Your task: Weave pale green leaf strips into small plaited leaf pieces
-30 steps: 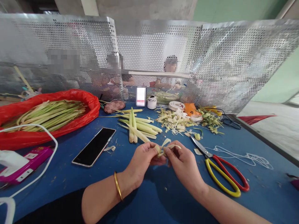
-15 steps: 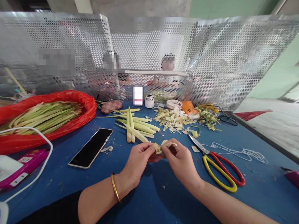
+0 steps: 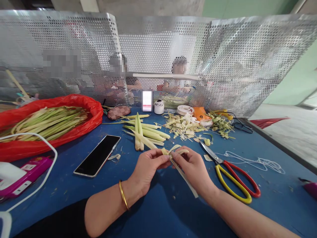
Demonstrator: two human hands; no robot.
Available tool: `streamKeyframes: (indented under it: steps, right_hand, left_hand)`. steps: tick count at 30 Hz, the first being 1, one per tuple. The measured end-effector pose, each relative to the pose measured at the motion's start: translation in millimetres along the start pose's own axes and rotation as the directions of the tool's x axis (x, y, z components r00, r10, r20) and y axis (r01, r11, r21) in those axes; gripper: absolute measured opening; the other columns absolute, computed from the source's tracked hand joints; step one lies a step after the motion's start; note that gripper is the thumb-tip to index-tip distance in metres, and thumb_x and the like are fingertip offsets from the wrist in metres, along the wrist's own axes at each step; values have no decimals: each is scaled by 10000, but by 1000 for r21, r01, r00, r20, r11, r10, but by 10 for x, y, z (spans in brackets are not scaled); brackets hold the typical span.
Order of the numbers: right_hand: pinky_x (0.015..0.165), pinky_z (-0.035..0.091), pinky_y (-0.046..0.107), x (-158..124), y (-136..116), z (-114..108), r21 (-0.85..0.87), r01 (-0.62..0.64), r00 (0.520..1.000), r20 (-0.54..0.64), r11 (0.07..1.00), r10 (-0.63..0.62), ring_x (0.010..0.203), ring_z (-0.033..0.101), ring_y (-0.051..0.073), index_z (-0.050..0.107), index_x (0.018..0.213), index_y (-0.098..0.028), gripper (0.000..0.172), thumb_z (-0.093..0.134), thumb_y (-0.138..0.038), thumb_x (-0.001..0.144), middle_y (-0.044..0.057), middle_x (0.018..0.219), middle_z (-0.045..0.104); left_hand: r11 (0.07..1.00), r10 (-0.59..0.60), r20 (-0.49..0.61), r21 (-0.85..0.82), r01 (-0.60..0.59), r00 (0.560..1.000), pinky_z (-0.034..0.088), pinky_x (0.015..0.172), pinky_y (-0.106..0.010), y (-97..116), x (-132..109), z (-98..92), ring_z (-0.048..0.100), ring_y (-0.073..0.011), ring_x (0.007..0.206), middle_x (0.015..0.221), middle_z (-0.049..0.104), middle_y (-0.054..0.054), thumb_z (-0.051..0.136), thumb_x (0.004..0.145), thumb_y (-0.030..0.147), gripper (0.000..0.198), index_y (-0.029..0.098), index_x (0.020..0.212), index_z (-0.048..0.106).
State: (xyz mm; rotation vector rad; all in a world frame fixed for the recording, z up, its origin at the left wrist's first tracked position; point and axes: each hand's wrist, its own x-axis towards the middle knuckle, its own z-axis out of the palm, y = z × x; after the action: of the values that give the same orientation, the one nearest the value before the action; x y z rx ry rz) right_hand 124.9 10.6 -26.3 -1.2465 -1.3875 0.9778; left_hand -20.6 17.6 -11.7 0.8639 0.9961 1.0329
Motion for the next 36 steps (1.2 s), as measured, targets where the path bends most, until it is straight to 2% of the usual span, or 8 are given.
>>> streamKeyframes:
  steps: [4, 8, 10, 12, 16, 19, 23, 36]
  right_hand:
    - [741, 530, 379, 24, -37, -110, -446, 322, 914, -85, 835, -398, 867, 642, 240, 554, 1143, -203, 313, 609, -276, 844, 95, 985, 657]
    - [894, 476, 399, 60, -134, -236, -659, 723, 565, 391, 207, -727, 1107, 579, 256, 595, 1182, -221, 310, 528, -129, 894, 115, 1136, 646]
    - [914, 462, 374, 69, -174, -262, -585, 809, 432, 534, 51, -727, 1085, 601, 224, 640, 1094, -218, 248, 496, -117, 919, 80, 1070, 689]
    - [927, 444, 362, 68, -189, -260, -537, 843, 392, 561, 40, -730, 1011, 637, 192, 660, 1012, -214, 227, 470, -117, 936, 50, 988, 721]
    - [897, 435, 382, 55, -163, -218, -493, 828, 499, 433, 267, -751, 891, 663, 179, 661, 946, -221, 198, 490, -124, 923, 34, 876, 722]
    - [802, 476, 342, 56, -134, -188, -416, 696, 705, 235, 586, -669, 878, 647, 189, 649, 853, -221, 104, 563, -176, 889, 44, 882, 692]
    - [626, 470, 277, 58, -113, -161, -314, 338, 941, 131, 887, -312, 698, 606, 167, 608, 763, -199, 131, 566, -255, 874, 17, 745, 647]
    - [512, 354, 241, 38, -31, -61, -281, 58, 998, 49, 958, -46, 561, 458, 122, 569, 694, -190, 228, 571, -362, 843, -27, 596, 538]
  left_hand:
    - [998, -19, -74, -55, 15, 997, 522, 716, -259, 39, 30, -26, 624, -126, 652, 696, 663, -22, 785, 609, 239, 188, 119, 721, 692]
    - [991, -44, -106, -130, 30, 993, 517, 663, -239, 56, 59, -47, 605, -118, 632, 673, 641, -18, 777, 590, 228, 183, 124, 701, 677]
    - [989, -46, -96, -142, 32, 994, 512, 649, -232, 44, 67, -53, 595, -113, 632, 680, 638, -18, 781, 580, 233, 188, 125, 690, 672]
    - [993, -34, -73, -111, 25, 997, 508, 652, -232, 24, 64, -52, 588, -112, 644, 686, 637, -16, 785, 576, 242, 193, 127, 681, 672]
    - [999, 18, -22, 36, -17, 1000, 480, 663, -209, -7, 21, -22, 583, -102, 671, 698, 650, -6, 771, 596, 218, 150, 137, 704, 704]
    - [992, 22, 40, 122, -27, 999, 472, 685, -213, 4, -30, 8, 589, -109, 684, 685, 665, -10, 754, 606, 193, 128, 144, 723, 737]
    - [990, -13, 109, 141, -2, 994, 491, 766, -274, 45, -71, 24, 619, -150, 744, 764, 705, -47, 731, 643, 211, 181, 144, 808, 765]
    - [966, 71, 86, 242, -90, 994, 493, 748, -275, -57, -72, 29, 606, -160, 758, 762, 691, -20, 753, 686, 279, 210, 153, 851, 725]
